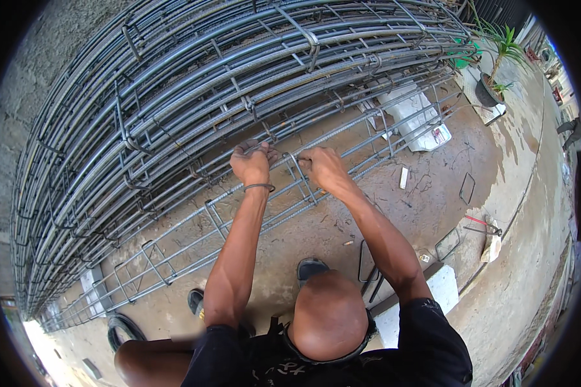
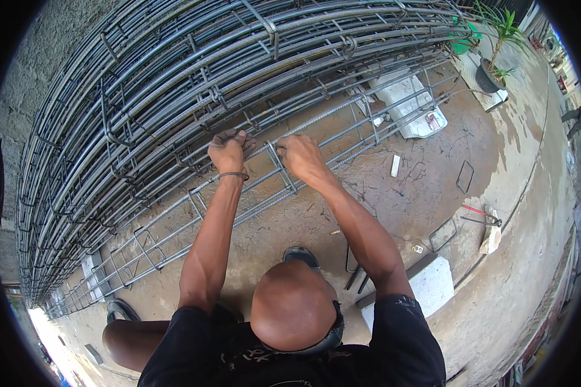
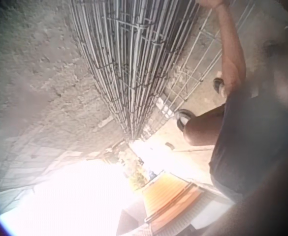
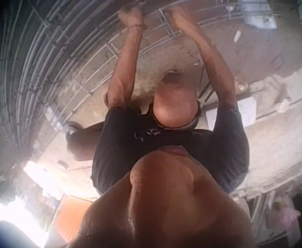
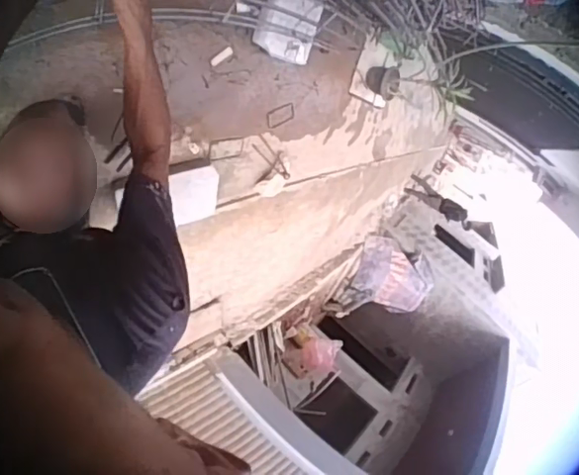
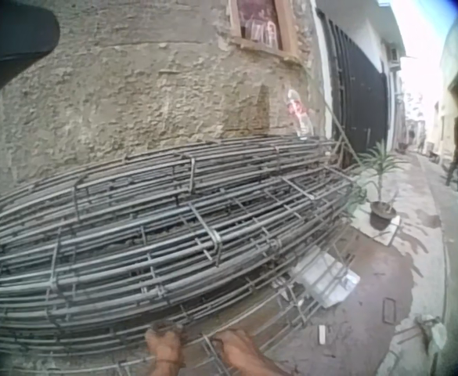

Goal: The person secures rebar segments together by hand and with pliers, using thin metal wire to tie the intersections of a rebar cage structure.

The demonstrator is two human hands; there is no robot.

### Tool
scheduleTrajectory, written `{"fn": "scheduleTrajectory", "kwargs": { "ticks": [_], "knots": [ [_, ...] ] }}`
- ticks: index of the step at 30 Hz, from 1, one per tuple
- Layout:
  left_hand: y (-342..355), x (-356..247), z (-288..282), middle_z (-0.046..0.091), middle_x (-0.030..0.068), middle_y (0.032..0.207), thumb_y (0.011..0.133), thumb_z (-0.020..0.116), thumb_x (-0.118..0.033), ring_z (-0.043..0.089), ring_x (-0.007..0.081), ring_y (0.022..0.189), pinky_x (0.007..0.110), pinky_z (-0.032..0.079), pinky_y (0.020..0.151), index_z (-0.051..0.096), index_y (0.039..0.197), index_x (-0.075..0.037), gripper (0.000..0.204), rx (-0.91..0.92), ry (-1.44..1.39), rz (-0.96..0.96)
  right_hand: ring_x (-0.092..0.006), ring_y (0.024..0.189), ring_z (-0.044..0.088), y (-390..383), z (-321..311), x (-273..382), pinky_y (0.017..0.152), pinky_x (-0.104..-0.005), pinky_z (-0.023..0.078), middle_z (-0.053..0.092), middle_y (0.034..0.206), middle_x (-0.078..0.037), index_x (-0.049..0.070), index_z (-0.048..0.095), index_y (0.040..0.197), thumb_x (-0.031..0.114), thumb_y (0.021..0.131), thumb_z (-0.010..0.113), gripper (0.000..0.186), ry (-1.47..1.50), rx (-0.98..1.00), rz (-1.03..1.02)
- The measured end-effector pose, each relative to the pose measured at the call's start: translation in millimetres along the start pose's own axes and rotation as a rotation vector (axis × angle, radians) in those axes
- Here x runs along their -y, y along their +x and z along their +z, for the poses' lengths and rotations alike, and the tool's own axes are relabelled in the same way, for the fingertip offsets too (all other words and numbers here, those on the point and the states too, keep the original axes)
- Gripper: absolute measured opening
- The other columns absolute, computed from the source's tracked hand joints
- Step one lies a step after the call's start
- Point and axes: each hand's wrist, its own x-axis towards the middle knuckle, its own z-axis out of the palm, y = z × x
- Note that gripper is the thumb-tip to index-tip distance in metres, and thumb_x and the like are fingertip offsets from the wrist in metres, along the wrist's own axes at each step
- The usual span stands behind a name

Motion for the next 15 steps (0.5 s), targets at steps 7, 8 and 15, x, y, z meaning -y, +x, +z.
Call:
{"fn": "scheduleTrajectory", "kwargs": {
  "ticks": [7, 8, 15],
  "knots": [
    [-34.6, 5.4, 20.3, 0.062, 0.0132, 0.074, 0.08, 0.061, 0.011, 0.063, 0.0173, 0.065, 0.03, 0.056, 0.056, 0.043, 0.094, 0.0, 0.025, 0.081, -0.179, 0.17, -0.0327, 0.077, 0.064, 19.5, -20.7, 7.2, 0.072, -0.0401, 0.048, 0.064, 0.081, -0.025, -0.003, 0.067, 0.084, 0.012, 0.074, 0.062, 0.019, 0.223, 0.23, 0.296],
    [-38.3, 6.2, 21.6, 0.062, 0.0123, 0.074, 0.08, 0.061, 0.011, 0.063, 0.0162, 0.066, 0.029, 0.056, 0.058, 0.044, 0.093, -0.001, 0.025, 0.106, -0.171, 0.21, -0.0293, 0.076, 0.064, 26.4, -22.0, 9.1, 0.07, -0.0378, 0.048, 0.065, 0.081, -0.023, -0.004, 0.067, 0.086, 0.012, 0.074, 0.062, 0.021, 0.296, 0.289, 0.37],
    [-51.5, 7.3, 10.7, 0.061, 0.0087, 0.078, 0.08, 0.064, 0.009, 0.061, 0.0131, 0.071, 0.029, 0.057, 0.064, 0.046, 0.088, -0.002, 0.023, 0.176, -0.071, 0.236, -0.0344, 0.077, 0.064, 49.2, -61.8, 27.7, 0.067, -0.0429, 0.047, 0.065, 0.083, -0.026, -0.008, 0.064, 0.082, 0.009, 0.067, 0.059, 0.023, -0.188, 0.533, 0.14]
  ]
}}
